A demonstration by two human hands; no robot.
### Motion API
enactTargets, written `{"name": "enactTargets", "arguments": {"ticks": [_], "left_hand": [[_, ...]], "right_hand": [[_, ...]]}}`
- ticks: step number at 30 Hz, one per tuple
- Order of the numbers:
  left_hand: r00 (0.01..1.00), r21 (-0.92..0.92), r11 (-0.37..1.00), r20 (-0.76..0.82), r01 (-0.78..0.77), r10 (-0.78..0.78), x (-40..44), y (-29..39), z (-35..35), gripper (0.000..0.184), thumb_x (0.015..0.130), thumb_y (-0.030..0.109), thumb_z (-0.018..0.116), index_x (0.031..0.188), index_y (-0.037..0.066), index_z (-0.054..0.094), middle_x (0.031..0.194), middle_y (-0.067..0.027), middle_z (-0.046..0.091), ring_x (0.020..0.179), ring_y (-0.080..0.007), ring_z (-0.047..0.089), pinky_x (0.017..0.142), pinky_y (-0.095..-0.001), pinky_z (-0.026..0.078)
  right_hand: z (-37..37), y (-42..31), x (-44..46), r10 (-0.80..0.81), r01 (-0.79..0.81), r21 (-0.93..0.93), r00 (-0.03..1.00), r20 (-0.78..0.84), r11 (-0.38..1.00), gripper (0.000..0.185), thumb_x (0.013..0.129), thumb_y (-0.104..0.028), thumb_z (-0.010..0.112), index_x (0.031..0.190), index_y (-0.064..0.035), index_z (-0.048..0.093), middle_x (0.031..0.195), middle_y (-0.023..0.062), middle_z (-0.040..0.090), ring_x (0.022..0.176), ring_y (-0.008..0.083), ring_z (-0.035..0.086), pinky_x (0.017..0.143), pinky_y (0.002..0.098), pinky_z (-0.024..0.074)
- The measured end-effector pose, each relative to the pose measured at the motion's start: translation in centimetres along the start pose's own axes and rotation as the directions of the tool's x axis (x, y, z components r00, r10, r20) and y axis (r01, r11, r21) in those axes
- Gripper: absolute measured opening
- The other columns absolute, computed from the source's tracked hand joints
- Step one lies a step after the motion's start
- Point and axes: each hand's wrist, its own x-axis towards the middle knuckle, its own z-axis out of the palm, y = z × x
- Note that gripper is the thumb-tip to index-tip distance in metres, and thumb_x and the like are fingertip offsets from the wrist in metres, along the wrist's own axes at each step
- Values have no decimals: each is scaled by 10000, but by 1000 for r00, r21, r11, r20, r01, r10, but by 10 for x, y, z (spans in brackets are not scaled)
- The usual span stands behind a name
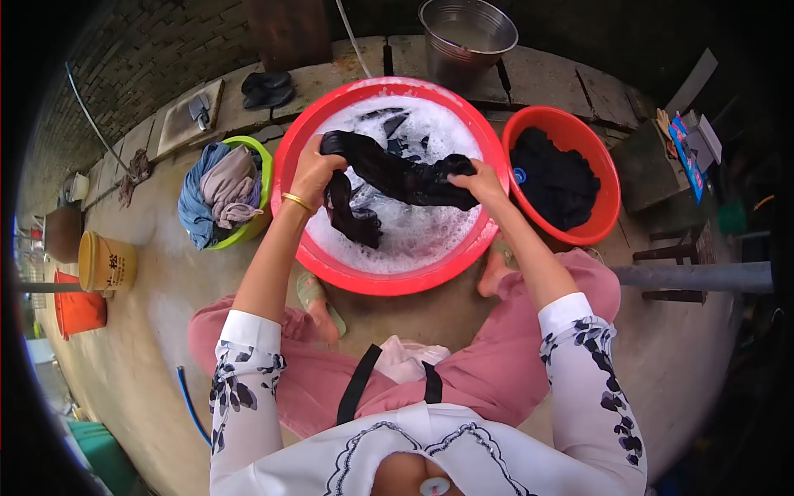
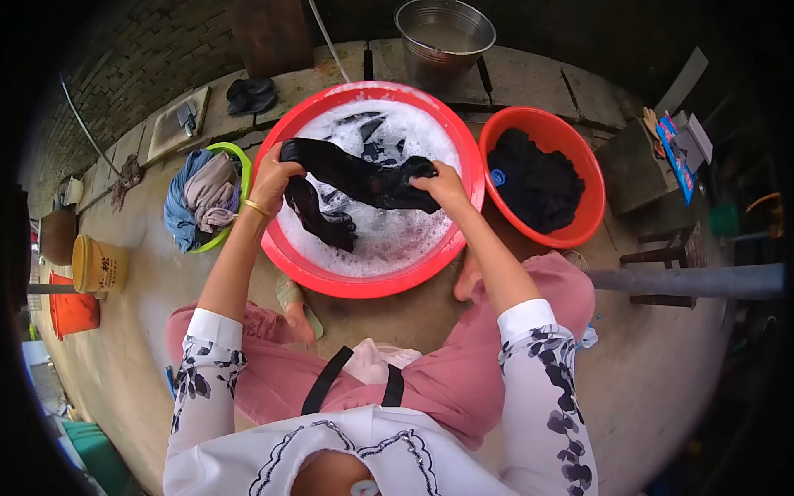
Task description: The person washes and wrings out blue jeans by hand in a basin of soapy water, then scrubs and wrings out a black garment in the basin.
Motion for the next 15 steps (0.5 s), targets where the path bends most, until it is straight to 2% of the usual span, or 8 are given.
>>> {"name": "enactTargets", "arguments": {"ticks": [3,4,5,6,7,11,13,15], "left_hand": [[998,350,937,68,-14,-11,2,-12,40,360,563,-20,601,918,-27,540,723,-63,549,643,-150,527,593,-269,437],[995,340,940,96,-22,-11,8,-35,51,384,557,-10,605,933,-36,538,724,-74,557,636,-153,530,597,-275,446],[988,489,870,153,-70,-7,18,-63,59,424,552,16,611,966,-40,537,757,-112,577,677,-195,562,635,-299,460],[980,589,805,191,-73,-51,15,-66,74,482,567,78,645,1034,9,543,874,-227,610,862,-390,595,743,-413,466],[966,619,777,252,-114,-59,18,-84,87,483,580,84,639,1046,15,533,894,-234,610,884,-398,589,761,-416,462],[878,399,906,374,139,-299,33,-155,115,607,602,109,662,1177,26,487,1008,-170,582,905,-308,578,805,-344,450],[926,523,850,348,-64,-145,27,-174,116,692,633,170,692,1268,69,438,1137,-195,526,1052,-326,514,907,-344,405],[935,611,791,290,-17,-204,27,-224,102,735,649,193,691,1320,124,399,1272,-195,434,1196,-331,403,983,-405,342]], "right_hand": [[46,28,0,200,-71,-465,951,234,882,746,587,-156,773,1242,8,457,1075,190,579,1004,304,560,868,335,429],[63,54,12,-64,168,-547,977,205,820,921,573,-167,789,1355,-25,324,1228,193,488,1137,314,474,954,316,378],[69,40,9,-182,252,-296,953,243,921,971,578,-125,786,1388,-29,258,1302,205,412,1216,297,397,1013,302,321],[74,29,11,-287,319,-99,925,250,943,934,577,-92,778,1373,-41,292,1277,191,441,1192,280,424,999,300,336],[77,27,15,-388,375,100,892,232,922,899,577,-59,770,1358,-52,325,1253,176,471,1167,264,452,985,298,351],[60,94,44,-166,183,-28,938,304,983,580,596,94,623,1148,-58,531,1086,53,583,1038,158,528,911,284,400],[45,163,63,65,-29,-229,987,148,973,436,583,88,585,1002,-30,572,904,49,613,881,156,575,782,286,449],[31,232,76,289,-313,-202,947,-141,928,408,606,76,520,993,-35,586,882,136,645,856,239,619,776,343,465]]}}
